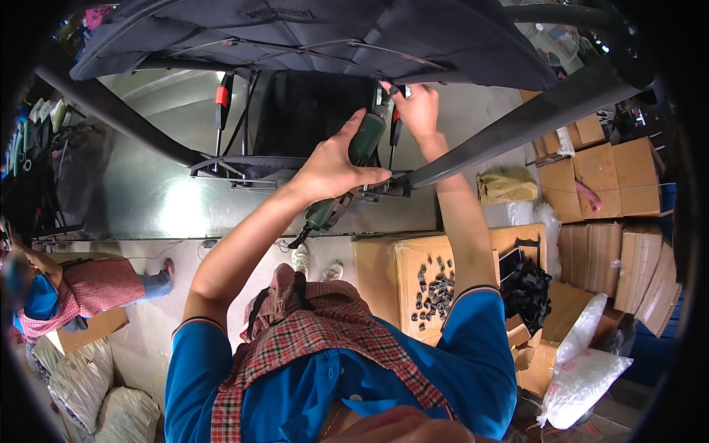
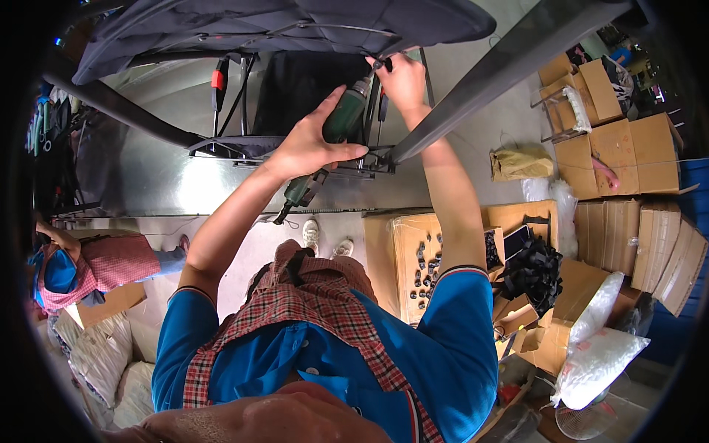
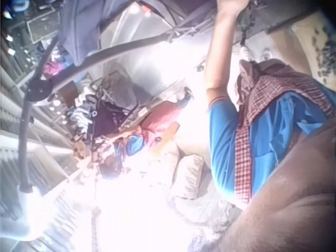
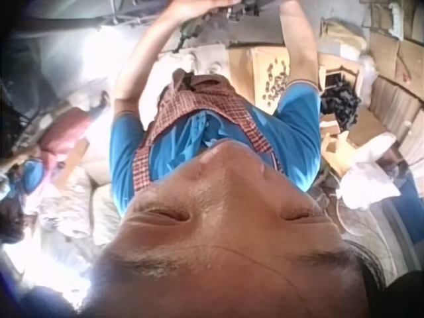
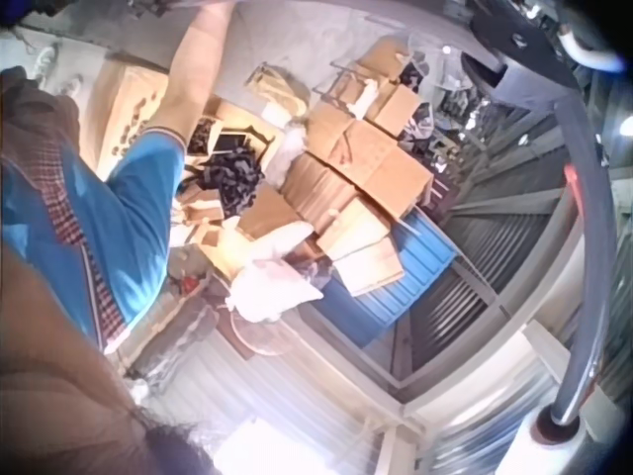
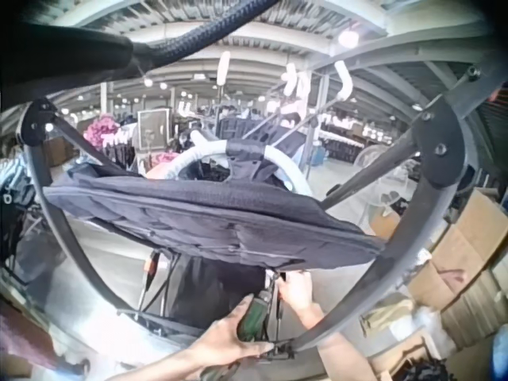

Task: The person uses a corded electric screwdriver to attach fabric components to a stroller frame. They repeatedly pick up screws, position the fabric, and drive screws into the frame at multiple locations while working at a metal table.

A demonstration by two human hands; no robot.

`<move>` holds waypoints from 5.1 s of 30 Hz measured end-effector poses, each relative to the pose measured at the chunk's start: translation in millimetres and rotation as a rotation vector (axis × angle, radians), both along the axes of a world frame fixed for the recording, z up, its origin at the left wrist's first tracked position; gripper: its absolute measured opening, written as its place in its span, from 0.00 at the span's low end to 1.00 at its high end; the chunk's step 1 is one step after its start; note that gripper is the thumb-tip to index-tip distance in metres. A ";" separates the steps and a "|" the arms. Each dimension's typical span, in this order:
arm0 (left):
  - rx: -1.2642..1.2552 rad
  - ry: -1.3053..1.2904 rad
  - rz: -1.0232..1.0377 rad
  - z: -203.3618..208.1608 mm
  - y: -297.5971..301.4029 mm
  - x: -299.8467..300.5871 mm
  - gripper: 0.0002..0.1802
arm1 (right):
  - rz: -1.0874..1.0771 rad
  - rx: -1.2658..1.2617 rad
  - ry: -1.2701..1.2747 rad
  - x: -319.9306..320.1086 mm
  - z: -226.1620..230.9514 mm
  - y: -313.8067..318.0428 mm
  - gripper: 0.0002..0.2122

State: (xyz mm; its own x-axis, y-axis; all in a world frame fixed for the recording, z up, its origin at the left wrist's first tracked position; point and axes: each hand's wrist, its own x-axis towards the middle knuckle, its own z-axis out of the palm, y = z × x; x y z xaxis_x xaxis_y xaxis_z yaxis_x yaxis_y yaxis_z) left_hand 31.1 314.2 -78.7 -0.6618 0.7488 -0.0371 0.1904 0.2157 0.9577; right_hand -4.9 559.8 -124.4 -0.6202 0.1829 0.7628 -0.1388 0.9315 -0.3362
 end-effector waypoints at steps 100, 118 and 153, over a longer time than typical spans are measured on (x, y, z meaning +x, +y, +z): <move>-0.418 -0.916 0.325 -204.5 -349.1 39.0 0.23 | -0.394 -0.351 -0.860 355.3 -109.8 13.0 0.09; -0.233 -0.776 0.176 -170.9 -307.0 171.0 0.44 | -0.612 0.016 -0.870 351.7 -193.7 -6.0 0.11; 0.425 -0.624 -0.674 70.9 -294.0 -23.1 0.68 | 0.178 0.217 0.229 118.6 162.8 -296.4 0.10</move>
